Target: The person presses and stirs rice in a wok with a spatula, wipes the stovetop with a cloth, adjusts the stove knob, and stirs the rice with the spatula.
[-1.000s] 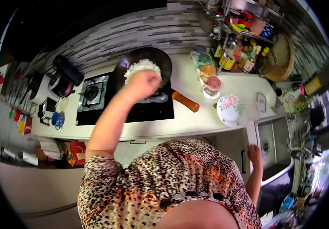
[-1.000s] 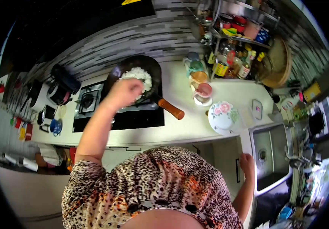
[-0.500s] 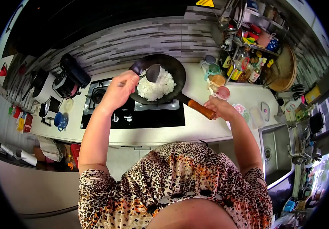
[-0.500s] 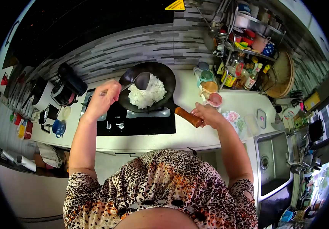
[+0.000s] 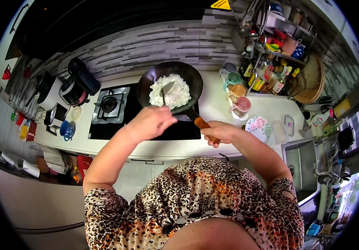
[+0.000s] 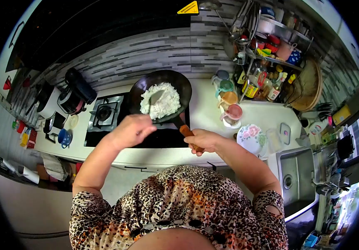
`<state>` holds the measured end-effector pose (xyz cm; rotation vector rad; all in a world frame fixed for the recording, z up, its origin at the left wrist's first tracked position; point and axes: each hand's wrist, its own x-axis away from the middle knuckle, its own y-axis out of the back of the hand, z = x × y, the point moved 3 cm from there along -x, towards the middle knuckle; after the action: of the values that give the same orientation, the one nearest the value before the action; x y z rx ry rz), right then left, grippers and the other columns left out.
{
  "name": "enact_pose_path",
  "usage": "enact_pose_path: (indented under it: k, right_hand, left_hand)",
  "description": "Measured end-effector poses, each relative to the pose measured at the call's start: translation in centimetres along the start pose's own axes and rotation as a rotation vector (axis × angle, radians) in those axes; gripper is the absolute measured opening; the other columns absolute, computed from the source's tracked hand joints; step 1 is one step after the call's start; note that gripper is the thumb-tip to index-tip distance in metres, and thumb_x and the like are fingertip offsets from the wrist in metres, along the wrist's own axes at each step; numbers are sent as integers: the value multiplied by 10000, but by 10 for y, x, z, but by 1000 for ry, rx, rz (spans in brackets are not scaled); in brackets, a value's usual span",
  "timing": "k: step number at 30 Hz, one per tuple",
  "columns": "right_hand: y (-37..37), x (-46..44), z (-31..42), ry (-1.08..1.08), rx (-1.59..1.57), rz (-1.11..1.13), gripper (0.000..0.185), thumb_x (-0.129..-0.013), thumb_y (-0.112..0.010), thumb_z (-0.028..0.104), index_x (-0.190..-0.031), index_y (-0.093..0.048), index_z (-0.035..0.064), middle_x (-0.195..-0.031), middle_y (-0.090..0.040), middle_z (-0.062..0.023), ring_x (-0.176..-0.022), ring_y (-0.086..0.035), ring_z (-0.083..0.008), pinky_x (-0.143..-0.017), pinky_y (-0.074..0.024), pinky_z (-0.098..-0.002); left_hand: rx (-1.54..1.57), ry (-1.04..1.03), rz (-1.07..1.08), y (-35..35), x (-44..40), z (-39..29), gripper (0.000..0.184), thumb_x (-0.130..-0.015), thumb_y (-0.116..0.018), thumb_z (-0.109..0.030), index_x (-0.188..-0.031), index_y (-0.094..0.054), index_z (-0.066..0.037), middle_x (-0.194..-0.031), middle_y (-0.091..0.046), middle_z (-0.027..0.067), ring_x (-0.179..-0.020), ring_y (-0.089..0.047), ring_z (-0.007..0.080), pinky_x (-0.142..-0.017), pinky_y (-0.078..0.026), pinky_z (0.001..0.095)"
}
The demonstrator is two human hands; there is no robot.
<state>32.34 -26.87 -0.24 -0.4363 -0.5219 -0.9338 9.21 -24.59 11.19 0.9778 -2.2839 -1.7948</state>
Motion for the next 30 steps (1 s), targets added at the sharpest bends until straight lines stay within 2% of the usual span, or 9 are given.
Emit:
enact_pose_path:
  k: [3, 5, 8, 12, 16, 20, 24, 26, 30]
  right_hand:
    - [-5, 1, -2, 15, -66, 4, 209, -880, -540, 213, -861, -448, 26, -719, -474, -49, -585, -516, -135, -414, -406, -255]
    - [0, 3, 2, 14, -94, -19, 214, -881, -537, 213, -878, -444, 21, -732, -474, -55, -588, -517, -137, -407, -397, -255]
    - [5, 6, 1, 3, -41, -9, 225, -882, -533, 213, -910, -429, 16, -758, -475, -61, -574, -513, -137, -390, -379, -254]
    - [21, 11, 9, -29, 49, 29, 219, -874, -532, 216, -930, -422, 35, -752, -473, -46, -532, -497, -127, -364, -334, -241]
    - [33, 12, 14, -59, 69, 62, 201, -862, -523, 214, -922, -420, 51, -732, -474, -30, -525, -490, -112, -363, -323, -234]
    - [31, 13, 15, -60, 76, 53, 204, -867, -520, 219, -931, -419, 54, -700, -474, -30, -519, -487, -112, -366, -324, -233]
    - [31, 14, 16, -37, 51, 42, 208, -871, -520, 221, -940, -423, 51, -705, -474, -32, -518, -488, -114, -366, -330, -236]
    - [29, 15, 17, -27, 31, 40, 208, -872, -519, 220, -942, -423, 50, -708, -474, -34, -518, -488, -114, -366, -329, -237]
    - [27, 13, 18, -35, 56, 33, 207, -874, -516, 219, -940, -422, 48, -719, -473, -38, -513, -486, -113, -362, -320, -236]
  left_hand:
    - [194, 295, -356, 39, 6, 17, 209, -889, -562, -181, -794, -590, 3, -716, -557, 101, -651, -554, 258, -596, -453, 337]
    - [511, 771, -511, 63, 12, 39, 369, -939, -508, -314, -738, -586, -15, -653, -537, 29, -515, -495, 99, -426, -392, 252]
    - [672, 799, -750, 72, 10, 76, 433, -919, -524, -392, -695, -562, -23, -589, -510, 28, -407, -447, 95, -332, -325, 242]
    - [683, 935, -482, 33, -6, 113, 384, -903, -555, -322, -665, -587, -22, -607, -548, 39, -435, -466, 106, -356, -335, 257]
    - [791, 801, -237, 43, -27, 126, 351, -880, -576, -264, -608, -557, -43, -589, -545, 35, -437, -472, 114, -369, -351, 252]
    - [806, 856, -431, 85, -34, 116, 355, -894, -540, -279, -614, -497, -64, -616, -544, 50, -434, -481, 136, -370, -372, 275]
    - [945, 951, -669, 30, -32, 161, 324, -903, -532, -287, -681, -506, -52, -650, -543, 67, -440, -497, 173, -385, -418, 310]
    - [1009, 945, -651, 8, -30, 171, 283, -917, -515, -301, -757, -526, -68, -673, -542, 63, -461, -512, 194, -396, -431, 326]
    - [937, 914, -631, 43, -37, 167, 292, -889, -529, -264, -691, -518, -50, -649, -551, 77, -400, -481, 173, -340, -395, 301]
